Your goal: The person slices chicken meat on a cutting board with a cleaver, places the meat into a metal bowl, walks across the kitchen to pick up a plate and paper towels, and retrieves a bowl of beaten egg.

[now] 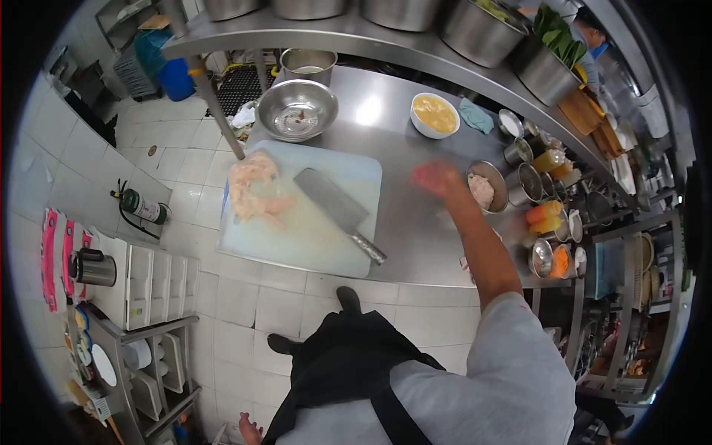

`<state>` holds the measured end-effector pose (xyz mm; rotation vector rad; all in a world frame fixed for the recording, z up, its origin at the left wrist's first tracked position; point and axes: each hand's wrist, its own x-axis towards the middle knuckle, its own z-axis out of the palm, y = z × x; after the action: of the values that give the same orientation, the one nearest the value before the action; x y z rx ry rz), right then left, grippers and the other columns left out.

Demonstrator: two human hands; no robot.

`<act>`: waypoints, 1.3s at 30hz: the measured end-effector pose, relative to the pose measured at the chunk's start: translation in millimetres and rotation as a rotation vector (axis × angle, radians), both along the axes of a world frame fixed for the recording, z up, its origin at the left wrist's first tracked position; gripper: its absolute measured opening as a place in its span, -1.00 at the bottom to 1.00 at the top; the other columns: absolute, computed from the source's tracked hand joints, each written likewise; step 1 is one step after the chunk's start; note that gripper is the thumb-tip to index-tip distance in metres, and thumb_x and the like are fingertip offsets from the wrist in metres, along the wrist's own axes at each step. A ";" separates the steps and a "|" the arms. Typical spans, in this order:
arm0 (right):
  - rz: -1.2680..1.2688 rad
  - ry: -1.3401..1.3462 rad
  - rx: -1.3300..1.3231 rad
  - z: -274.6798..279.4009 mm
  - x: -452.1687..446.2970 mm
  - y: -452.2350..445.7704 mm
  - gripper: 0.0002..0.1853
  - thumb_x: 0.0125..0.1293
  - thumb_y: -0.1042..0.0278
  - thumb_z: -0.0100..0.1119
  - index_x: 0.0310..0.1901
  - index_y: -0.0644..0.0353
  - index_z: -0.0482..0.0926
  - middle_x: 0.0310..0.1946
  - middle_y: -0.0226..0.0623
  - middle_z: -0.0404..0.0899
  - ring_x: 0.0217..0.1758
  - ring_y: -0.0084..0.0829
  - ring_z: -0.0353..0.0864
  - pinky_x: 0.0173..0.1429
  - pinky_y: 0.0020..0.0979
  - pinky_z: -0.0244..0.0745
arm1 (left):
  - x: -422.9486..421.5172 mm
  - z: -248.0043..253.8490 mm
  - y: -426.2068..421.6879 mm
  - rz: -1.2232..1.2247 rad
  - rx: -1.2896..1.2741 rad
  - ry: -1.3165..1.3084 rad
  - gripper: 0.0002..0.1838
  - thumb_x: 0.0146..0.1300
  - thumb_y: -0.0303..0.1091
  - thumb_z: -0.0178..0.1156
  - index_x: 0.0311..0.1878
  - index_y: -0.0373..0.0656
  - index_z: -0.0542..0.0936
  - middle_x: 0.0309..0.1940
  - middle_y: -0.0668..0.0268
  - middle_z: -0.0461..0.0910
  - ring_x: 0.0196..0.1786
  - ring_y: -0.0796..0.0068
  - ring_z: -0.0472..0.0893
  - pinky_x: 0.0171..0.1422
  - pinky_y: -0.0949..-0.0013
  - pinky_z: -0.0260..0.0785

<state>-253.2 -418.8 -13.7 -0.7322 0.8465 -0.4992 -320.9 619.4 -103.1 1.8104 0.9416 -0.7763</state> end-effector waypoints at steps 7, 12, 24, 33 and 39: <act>-0.393 -0.020 0.197 11.1 45.8 -91.2 -0.57 0.51 0.56 -0.01 0.34 0.39 0.20 0.22 0.38 0.43 0.18 0.40 0.66 0.30 0.38 0.71 | -38.6 79.7 -57.8 -0.228 0.118 -0.010 -0.33 0.62 0.17 0.16 0.55 -0.10 0.52 0.32 0.12 0.59 0.19 0.11 0.61 0.18 0.13 0.52; -0.323 -0.087 0.227 1.7 55.3 -129.3 -0.51 0.42 0.65 -0.09 0.37 0.45 0.20 0.21 0.25 0.41 0.25 0.33 0.63 0.33 0.28 0.75 | -60.2 106.5 -52.4 -0.377 0.173 -0.045 -0.38 0.63 0.09 0.19 0.56 -0.07 0.52 0.28 0.15 0.59 0.14 0.17 0.61 0.11 0.14 0.54; -0.146 0.035 0.021 3.5 67.7 -141.1 -0.39 0.40 0.59 -0.21 0.50 0.44 0.19 0.47 0.33 0.33 0.38 0.36 0.57 0.49 0.24 0.64 | -41.2 82.2 -55.5 -1.072 0.312 0.035 -0.36 0.61 0.22 0.14 0.41 -0.16 0.59 0.19 0.00 0.69 0.13 0.04 0.66 0.26 0.07 0.50; -0.104 0.051 -0.026 13.0 61.3 -133.3 -0.29 0.31 0.62 -0.18 0.55 0.43 0.17 0.49 0.27 0.33 0.42 0.38 0.52 0.52 0.27 0.61 | -75.9 82.1 -54.8 -1.020 0.432 -0.099 -0.56 0.65 -0.01 0.09 -0.01 -0.27 0.66 0.01 -0.09 0.70 0.06 -0.22 0.62 0.22 -0.07 0.43; -0.051 0.167 0.037 27.7 56.7 -126.4 -0.30 0.29 0.66 -0.18 0.52 0.45 0.22 0.41 0.29 0.42 0.34 0.32 0.61 0.46 0.22 0.68 | -54.2 159.8 -184.9 -0.248 0.309 0.062 -0.51 0.59 0.08 0.19 0.04 -0.27 0.66 -0.04 0.04 0.70 0.02 0.04 0.64 0.15 0.01 0.45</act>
<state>-196.5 -545.2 14.0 -0.7271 1.0292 -0.4711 -375.1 434.5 56.8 2.2146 0.9268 -0.8813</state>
